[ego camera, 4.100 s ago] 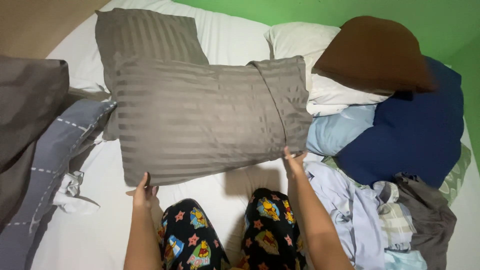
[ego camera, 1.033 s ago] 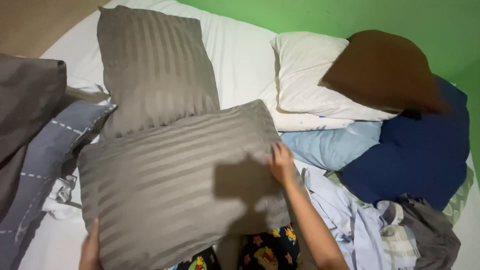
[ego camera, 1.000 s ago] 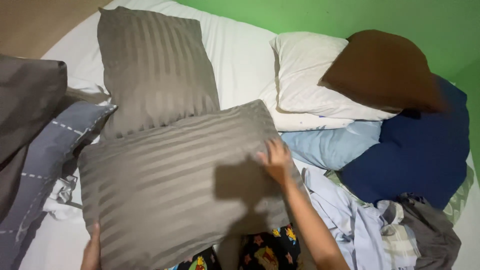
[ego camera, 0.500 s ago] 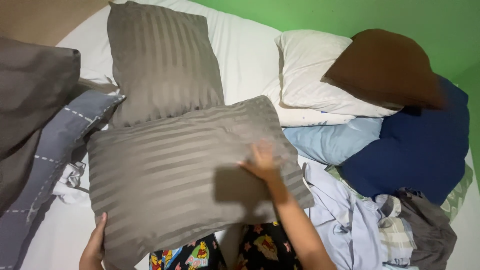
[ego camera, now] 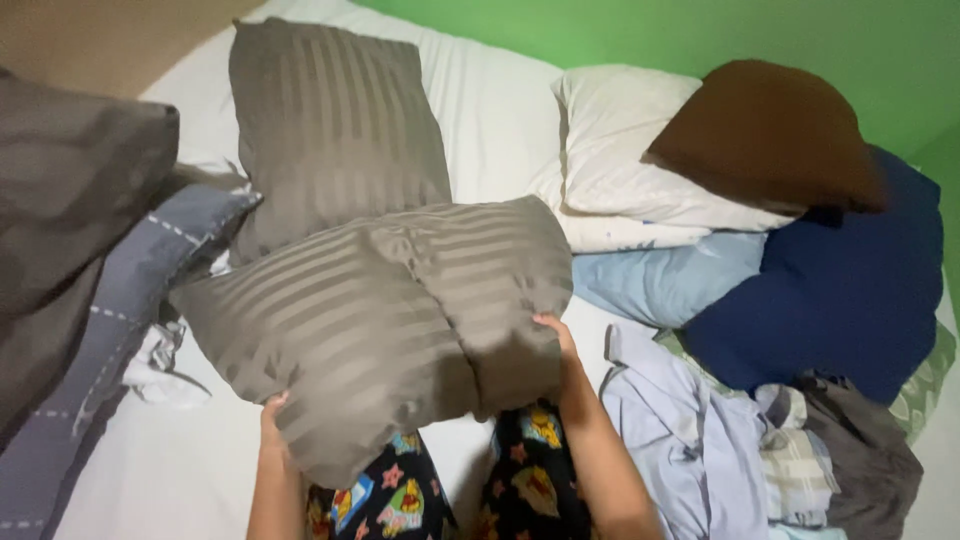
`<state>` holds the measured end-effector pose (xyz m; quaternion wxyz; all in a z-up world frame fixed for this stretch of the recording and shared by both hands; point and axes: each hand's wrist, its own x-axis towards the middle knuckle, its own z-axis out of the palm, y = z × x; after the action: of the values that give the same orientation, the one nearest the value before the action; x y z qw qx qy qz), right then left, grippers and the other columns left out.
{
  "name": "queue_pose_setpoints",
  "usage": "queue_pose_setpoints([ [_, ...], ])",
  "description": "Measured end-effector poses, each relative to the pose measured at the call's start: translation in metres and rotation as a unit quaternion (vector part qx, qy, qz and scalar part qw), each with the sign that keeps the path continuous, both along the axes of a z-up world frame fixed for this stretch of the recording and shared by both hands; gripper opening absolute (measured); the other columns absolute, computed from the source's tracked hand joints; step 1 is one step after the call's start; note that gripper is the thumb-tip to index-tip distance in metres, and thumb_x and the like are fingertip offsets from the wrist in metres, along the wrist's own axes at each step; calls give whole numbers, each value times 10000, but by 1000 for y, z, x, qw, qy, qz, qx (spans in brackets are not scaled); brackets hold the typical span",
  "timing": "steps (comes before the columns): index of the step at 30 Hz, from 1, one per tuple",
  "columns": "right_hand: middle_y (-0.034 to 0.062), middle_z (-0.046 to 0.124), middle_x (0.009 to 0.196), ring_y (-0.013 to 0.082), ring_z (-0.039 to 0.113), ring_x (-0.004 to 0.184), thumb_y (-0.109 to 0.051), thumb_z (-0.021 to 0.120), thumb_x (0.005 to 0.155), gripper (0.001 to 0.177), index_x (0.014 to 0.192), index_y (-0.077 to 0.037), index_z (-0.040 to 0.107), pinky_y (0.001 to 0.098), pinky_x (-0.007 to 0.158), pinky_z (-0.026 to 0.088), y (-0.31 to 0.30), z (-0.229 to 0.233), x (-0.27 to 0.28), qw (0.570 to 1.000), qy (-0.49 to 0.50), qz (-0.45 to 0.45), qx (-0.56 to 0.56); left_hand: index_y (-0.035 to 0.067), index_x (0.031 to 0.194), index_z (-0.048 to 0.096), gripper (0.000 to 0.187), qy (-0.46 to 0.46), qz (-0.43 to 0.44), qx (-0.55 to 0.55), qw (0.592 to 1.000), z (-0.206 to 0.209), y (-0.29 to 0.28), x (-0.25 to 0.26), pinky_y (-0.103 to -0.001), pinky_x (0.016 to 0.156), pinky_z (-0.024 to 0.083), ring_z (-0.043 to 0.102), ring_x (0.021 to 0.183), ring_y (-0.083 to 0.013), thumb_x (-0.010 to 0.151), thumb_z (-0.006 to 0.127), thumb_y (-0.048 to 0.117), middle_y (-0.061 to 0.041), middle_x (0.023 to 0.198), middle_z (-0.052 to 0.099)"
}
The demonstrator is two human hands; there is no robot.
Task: Putting a pillowcase onto a pillow and organizing bedding.
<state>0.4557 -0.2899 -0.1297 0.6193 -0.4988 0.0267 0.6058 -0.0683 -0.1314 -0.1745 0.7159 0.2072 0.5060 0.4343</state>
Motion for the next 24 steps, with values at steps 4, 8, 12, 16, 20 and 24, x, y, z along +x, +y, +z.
queue_pose_setpoints([
  [4, 153, 538, 1407, 318, 521, 1283, -378, 710, 866, 648, 1402, -107, 467, 456, 1080, 406, 41, 47, -10, 985, 59, -94, 134, 59, 1279, 504, 591, 7, 43, 134, 990, 40, 61, 39, -473, 932, 461, 538, 1150, -328, 841, 733, 383, -151, 1320, 501],
  [8, 142, 452, 1504, 316, 437, 1378, -405, 671, 929, 704, 1479, -123, 335, 462, 1148, 334, 128, 124, 26, 951, 30, -130, 277, 9, 1369, 315, 776, 66, 137, 364, 919, 175, 182, 109, -468, 1018, 401, 446, 1273, -355, 891, 794, 391, -176, 1422, 356],
  [12, 131, 366, 1602, 314, 353, 1474, -432, 632, 992, 766, 1556, -140, 204, 467, 1217, 263, 237, 190, 122, 928, -89, -136, 335, -42, 1459, 126, 996, 126, 238, 507, 819, 285, 258, 149, -463, 1103, 341, 354, 1396, -382, 942, 854, 399, -201, 1525, 211],
  [16, 87, 146, 1701, 251, 102, 1600, -432, 628, 1042, 736, 1606, -143, 253, 421, 1273, 99, 276, 185, 158, 892, -395, -49, 213, -61, 1596, 413, 862, 409, 219, 566, 682, 273, 315, 151, -453, 1291, 306, 314, 1544, -421, 1041, 850, 433, -228, 1656, 318],
  [20, 140, 431, 1618, 283, 306, 1517, -357, 709, 899, 721, 1541, -114, 489, 429, 1200, 234, 249, 132, 145, 908, -405, 14, 107, 146, 1354, 694, 550, 455, -40, 448, 769, 196, 295, 188, -617, 1232, 97, 161, 1561, -398, 916, 768, 469, -168, 1691, 298],
  [24, 91, 500, 1543, 292, 507, 1342, -338, 699, 861, 684, 1489, -151, 504, 428, 1048, 398, 215, 87, 166, 948, -314, -46, 6, 168, 1273, 700, 593, 513, -135, 382, 757, 139, 251, 244, -782, 1178, 34, 192, 1601, -316, 836, 705, 569, -105, 1657, 392],
])
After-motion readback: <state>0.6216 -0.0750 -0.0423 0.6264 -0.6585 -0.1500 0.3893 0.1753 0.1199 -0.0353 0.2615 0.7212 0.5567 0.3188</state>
